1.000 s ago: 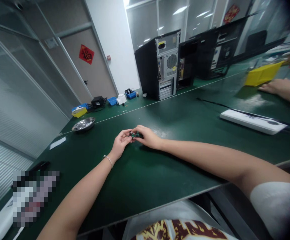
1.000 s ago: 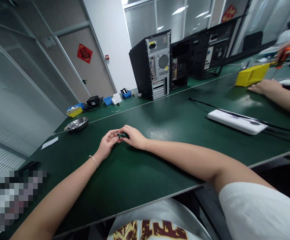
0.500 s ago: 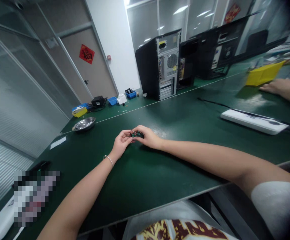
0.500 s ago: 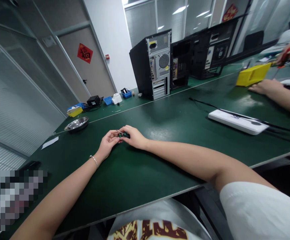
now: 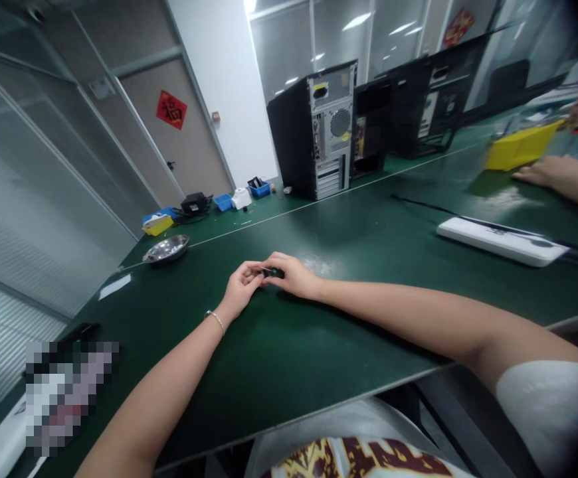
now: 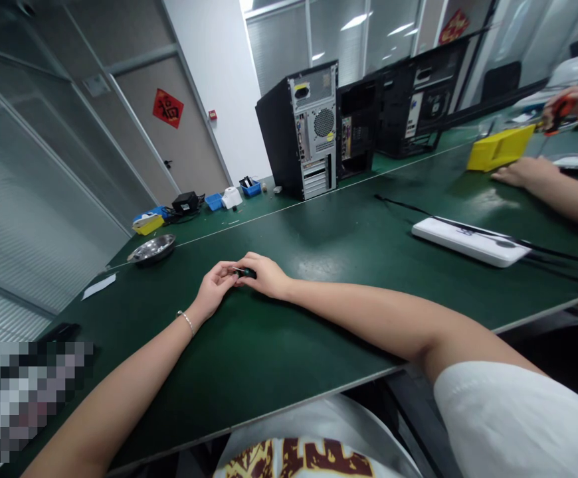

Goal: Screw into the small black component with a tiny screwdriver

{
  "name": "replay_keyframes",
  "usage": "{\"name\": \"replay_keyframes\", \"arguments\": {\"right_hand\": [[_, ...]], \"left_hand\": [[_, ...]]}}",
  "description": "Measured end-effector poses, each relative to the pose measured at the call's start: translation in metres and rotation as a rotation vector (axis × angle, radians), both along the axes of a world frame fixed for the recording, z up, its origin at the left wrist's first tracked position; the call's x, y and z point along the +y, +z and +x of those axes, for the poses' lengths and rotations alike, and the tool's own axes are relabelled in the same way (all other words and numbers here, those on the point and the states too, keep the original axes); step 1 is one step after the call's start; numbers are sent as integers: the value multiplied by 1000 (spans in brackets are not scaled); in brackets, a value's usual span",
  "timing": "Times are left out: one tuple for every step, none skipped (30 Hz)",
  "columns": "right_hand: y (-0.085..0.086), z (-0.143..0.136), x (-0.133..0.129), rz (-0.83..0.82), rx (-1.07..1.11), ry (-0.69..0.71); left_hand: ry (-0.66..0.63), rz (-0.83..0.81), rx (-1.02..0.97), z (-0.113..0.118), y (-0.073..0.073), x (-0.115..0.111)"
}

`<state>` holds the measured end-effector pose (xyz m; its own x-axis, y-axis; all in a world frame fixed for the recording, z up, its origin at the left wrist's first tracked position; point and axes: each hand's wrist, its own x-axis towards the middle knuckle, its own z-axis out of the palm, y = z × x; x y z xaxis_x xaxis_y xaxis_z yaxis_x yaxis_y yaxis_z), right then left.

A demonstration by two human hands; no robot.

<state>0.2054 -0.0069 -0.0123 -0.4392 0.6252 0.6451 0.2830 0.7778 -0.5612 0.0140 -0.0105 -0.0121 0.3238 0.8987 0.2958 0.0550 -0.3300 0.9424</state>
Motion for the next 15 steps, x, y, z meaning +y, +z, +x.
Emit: {"name": "replay_keyframes", "arguments": {"right_hand": [[1,0,-1,11,4,16],[2,0,-1,13,14,27],[3,0,-2,6,31,27],[3,-1,-2,-10,51,16],[3,-1,-1,-29,70,-2],[3,-1,-1,-48,83,-22],[2,-1,0,-63,87,-38],[0,-2,2,-74,84,-51],[-1,-2,3,-83,79,-60],[-2,-2,4,-93,73,-64],[-3,-2,5,-107,67,-66],[-3,-2,6,-123,61,-66],[-3,-2,6,-140,56,-64],[-3,-3,6,-156,51,-62],[-2,-3,6,-172,49,-61]], "left_hand": [[8,5,5,0,0,0],[12,12,11,0,0,1],[13,23,18,0,-1,1],[16,35,27,0,-1,2],[22,47,38,0,-1,2],[33,57,50,0,-2,3],[49,66,65,0,-3,3],[68,75,81,-1,-3,3],[89,90,101,-1,-4,3],[108,111,123,-1,-4,3],[124,137,148,0,-4,2],[141,167,172,0,-4,1],[158,196,194,1,-4,0],[174,223,212,2,-3,-2],[187,247,228,3,-2,-3]]}}
